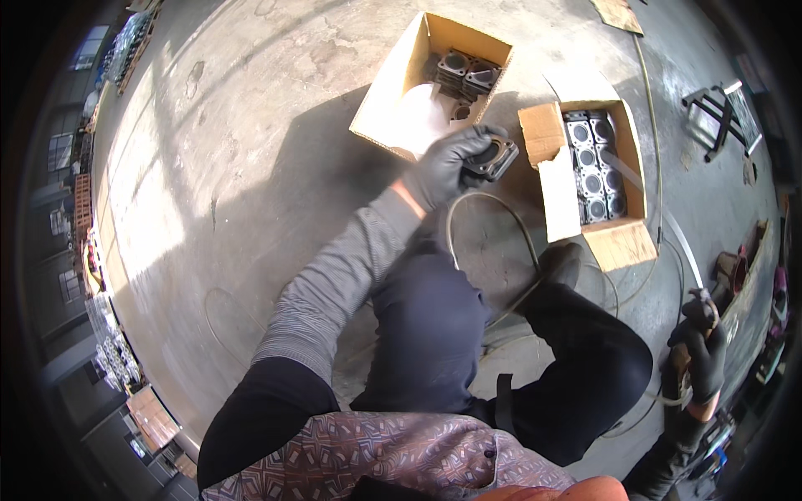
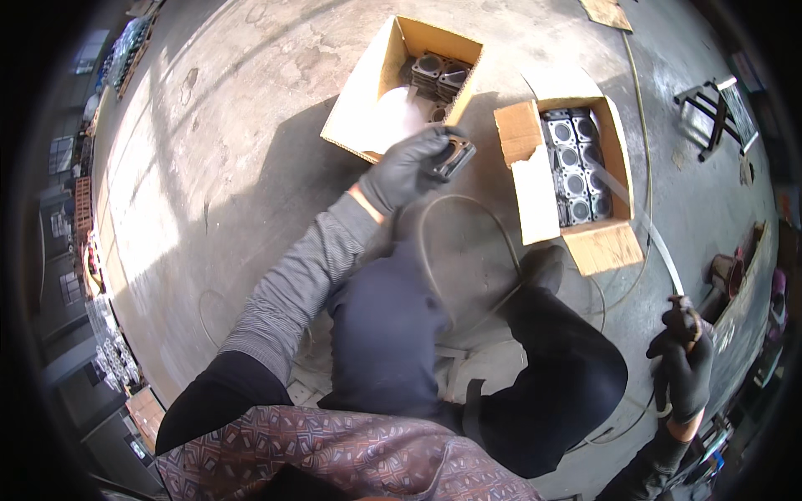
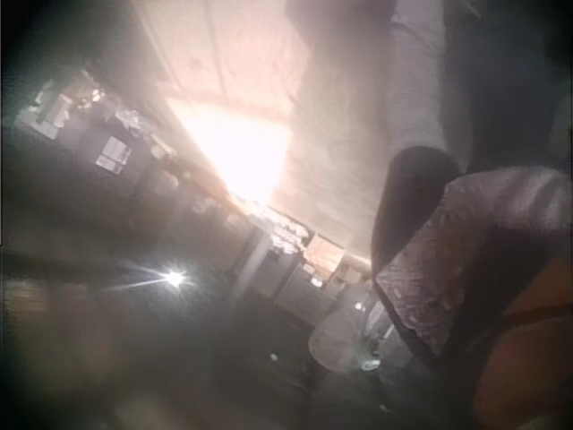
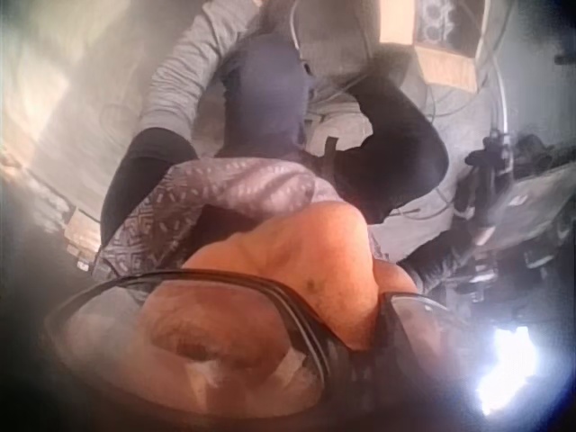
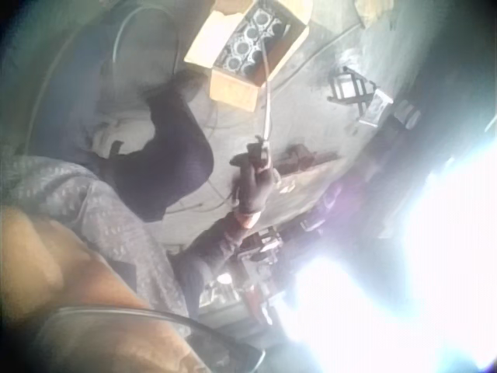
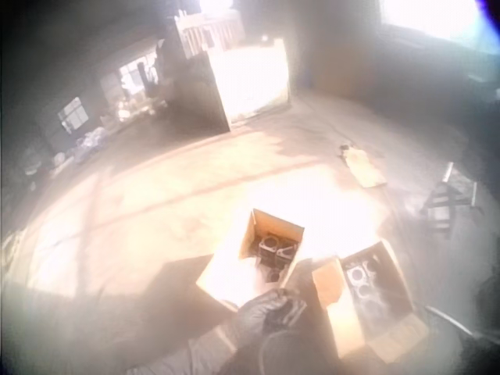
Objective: The person sits on the floor and uses a handheld air nozzle to blow air onto metal parts, likely cylinder heads, transferring them between two cardboard boxes. The person handles the parts one at a time, directing the air stream at various surfaces before placing them in the second box.
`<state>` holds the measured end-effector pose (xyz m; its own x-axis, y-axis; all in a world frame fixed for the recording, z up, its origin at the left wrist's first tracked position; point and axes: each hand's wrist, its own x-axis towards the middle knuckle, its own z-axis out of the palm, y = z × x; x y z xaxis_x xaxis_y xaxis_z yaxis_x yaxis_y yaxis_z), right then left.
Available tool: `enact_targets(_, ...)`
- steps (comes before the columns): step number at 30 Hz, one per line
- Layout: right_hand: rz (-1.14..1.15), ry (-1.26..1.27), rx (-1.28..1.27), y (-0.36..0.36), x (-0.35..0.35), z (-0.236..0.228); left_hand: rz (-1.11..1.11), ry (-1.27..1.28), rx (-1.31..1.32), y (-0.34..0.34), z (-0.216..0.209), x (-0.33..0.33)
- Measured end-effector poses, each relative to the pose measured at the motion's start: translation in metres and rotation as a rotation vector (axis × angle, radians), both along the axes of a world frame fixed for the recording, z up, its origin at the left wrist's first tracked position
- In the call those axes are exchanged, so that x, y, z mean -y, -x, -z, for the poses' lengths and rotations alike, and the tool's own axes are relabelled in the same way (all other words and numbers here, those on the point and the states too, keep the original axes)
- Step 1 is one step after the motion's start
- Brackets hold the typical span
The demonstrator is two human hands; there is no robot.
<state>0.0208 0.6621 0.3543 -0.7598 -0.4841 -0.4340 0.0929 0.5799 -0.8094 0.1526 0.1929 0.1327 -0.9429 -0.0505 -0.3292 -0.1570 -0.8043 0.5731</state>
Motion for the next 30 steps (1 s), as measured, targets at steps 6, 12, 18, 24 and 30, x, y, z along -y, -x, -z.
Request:
enact_targets(6,0.129,-0.016,0.018,0.022,-0.034,0.087,-0.109,0.972,0.290,0.039,0.016,0.115)
enact_targets(12,0.188,-0.044,0.057,0.032,-0.006,0.124,0.594,1.898,0.563,0.100,0.129,0.144)
enact_targets(18,0.229,-0.108,0.085,0.045,0.018,0.135,0.814,1.914,0.696,0.133,0.206,0.141)
enact_targets(24,0.234,-0.137,0.114,0.050,0.037,0.145,0.380,1.511,0.791,0.126,0.238,0.132)
enact_targets(30,0.256,-0.128,0.130,0.052,0.042,0.144,0.338,1.570,0.896,0.108,0.219,0.100)
